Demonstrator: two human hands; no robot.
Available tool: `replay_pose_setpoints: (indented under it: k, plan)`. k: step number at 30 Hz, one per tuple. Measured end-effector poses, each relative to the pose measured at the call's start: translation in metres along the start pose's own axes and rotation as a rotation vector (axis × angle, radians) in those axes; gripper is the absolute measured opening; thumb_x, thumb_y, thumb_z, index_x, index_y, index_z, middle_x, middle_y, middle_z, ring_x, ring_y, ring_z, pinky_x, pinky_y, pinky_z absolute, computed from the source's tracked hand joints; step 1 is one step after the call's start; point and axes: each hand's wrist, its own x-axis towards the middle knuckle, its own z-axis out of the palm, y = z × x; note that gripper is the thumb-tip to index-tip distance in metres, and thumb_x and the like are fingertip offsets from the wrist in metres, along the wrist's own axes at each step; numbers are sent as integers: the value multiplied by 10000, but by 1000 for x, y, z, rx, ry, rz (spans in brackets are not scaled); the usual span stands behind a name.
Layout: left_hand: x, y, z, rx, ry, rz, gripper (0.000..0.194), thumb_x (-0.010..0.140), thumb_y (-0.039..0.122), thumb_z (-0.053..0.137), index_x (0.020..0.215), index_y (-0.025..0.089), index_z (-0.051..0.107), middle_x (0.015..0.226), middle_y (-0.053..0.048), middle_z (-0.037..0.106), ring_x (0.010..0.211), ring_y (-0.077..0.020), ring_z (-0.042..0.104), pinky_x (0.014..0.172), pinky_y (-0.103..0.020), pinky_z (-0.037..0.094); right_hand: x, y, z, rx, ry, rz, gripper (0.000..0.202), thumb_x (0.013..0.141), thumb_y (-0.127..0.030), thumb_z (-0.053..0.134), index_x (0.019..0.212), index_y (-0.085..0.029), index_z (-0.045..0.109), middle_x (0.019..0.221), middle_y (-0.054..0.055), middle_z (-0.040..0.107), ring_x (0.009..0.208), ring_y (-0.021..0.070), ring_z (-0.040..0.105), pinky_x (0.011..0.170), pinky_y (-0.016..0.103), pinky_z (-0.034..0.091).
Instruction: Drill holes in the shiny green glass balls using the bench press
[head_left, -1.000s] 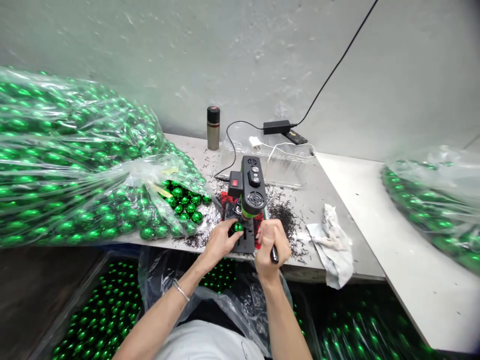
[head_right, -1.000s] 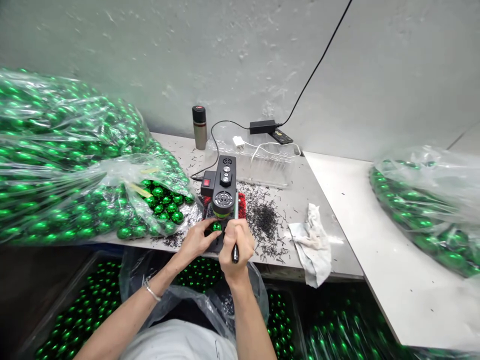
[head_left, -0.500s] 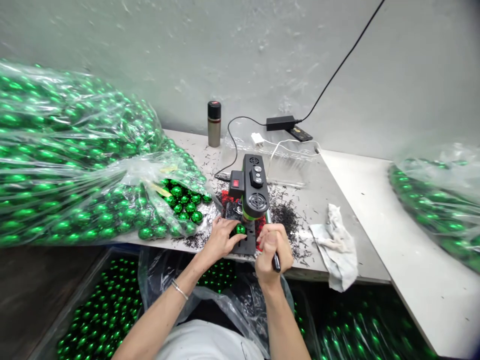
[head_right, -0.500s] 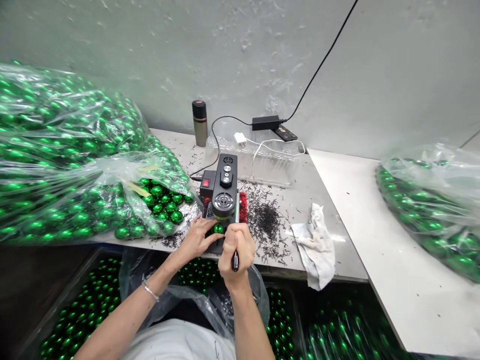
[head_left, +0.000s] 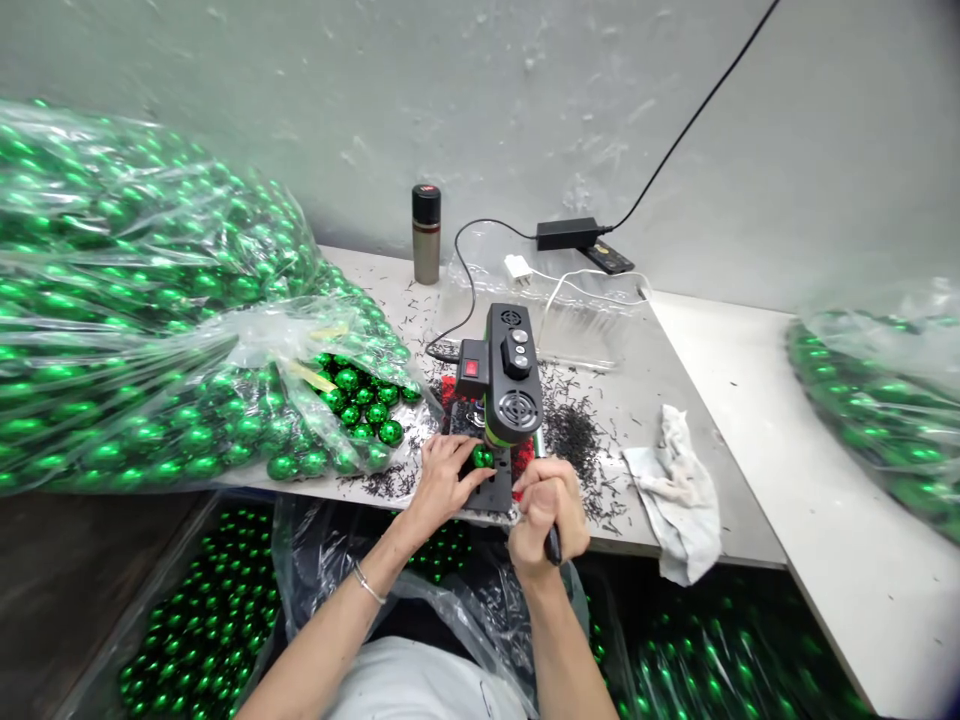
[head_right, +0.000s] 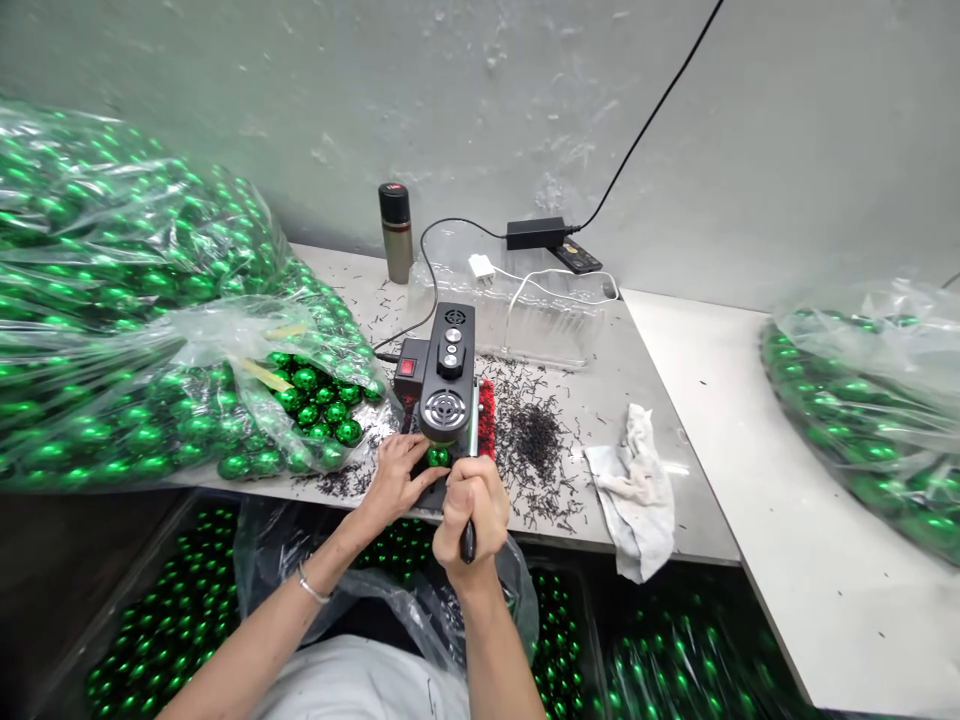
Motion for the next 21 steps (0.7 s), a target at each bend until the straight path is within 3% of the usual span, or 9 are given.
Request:
replay_pose_setpoints:
  k: [8,16,21]
  plan:
    - [1,-2,3,16,29,33,316,908,392,703,1155,196,681,1083,-94,692,1058,-277,601,1000,-454,421,-30,38,9,-24,82,-157,323,990,-215,359,680,-217,451,731,-19,528,610,120,565,784,403,527]
    - [0,-3,3,24,44,70,307,921,383,690,1162,196,662,1092,-90,695,1048,-265,616,1000,-461,434,-37,45,7,-38,52,-134,341,1018,-238,313,699,-230,435,740,-27,494,664,122,593,948,426,526]
    - [3,-2,4,-5,32,58,329,911,392,700,1171,193,670,1087,-95,701,1047,-273,621,1004,-487,438,-34,51,1,-87,-57,-245,306,1000,-232,375,708,-226,466,757,-15,537,685,136,595,863,421,525]
